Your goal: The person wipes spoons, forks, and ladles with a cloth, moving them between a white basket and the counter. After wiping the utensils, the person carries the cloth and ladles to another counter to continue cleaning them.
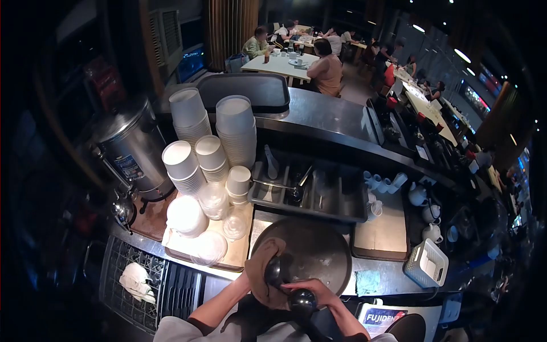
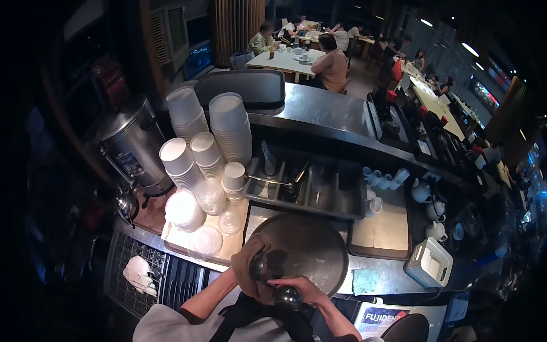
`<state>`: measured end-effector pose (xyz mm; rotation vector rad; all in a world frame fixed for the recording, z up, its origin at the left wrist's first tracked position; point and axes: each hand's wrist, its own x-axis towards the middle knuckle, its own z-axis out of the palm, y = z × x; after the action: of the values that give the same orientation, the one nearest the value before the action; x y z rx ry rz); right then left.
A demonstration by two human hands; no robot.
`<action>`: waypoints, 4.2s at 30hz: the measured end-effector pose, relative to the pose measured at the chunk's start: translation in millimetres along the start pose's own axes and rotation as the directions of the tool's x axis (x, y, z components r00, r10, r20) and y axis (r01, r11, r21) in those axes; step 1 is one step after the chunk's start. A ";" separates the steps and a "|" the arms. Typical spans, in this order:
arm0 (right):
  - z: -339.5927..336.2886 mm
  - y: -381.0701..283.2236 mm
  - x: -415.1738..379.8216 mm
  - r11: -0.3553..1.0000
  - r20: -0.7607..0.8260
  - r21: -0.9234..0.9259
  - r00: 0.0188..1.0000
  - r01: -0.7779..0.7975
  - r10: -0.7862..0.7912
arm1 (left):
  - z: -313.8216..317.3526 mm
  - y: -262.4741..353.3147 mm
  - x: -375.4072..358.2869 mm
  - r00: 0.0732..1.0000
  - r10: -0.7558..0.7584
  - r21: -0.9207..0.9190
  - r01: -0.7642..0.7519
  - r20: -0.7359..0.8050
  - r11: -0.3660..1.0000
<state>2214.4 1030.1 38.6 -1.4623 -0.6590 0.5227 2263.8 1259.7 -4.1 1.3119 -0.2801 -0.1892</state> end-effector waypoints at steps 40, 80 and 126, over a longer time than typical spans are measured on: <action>-234.6 90.5 170.1 0.930 -0.915 -0.121 0.403 -0.346 0.031 | -36.4 79.6 -61.2 0.982 -0.106 0.182 0.134 -0.155 0.974; 67.4 33.7 38.4 0.898 -0.475 0.338 0.773 -0.281 0.420 | 32.7 -5.0 9.9 0.874 0.205 0.200 -0.127 -0.441 0.972; 35.1 24.6 34.6 0.242 -0.144 0.970 0.811 0.003 0.568 | 22.0 1.1 96.1 0.530 0.845 0.947 -0.302 0.071 0.109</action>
<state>2217.0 1080.7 16.9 -0.4269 0.4147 0.6448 2348.3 1211.5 11.2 2.1384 -0.4913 1.2871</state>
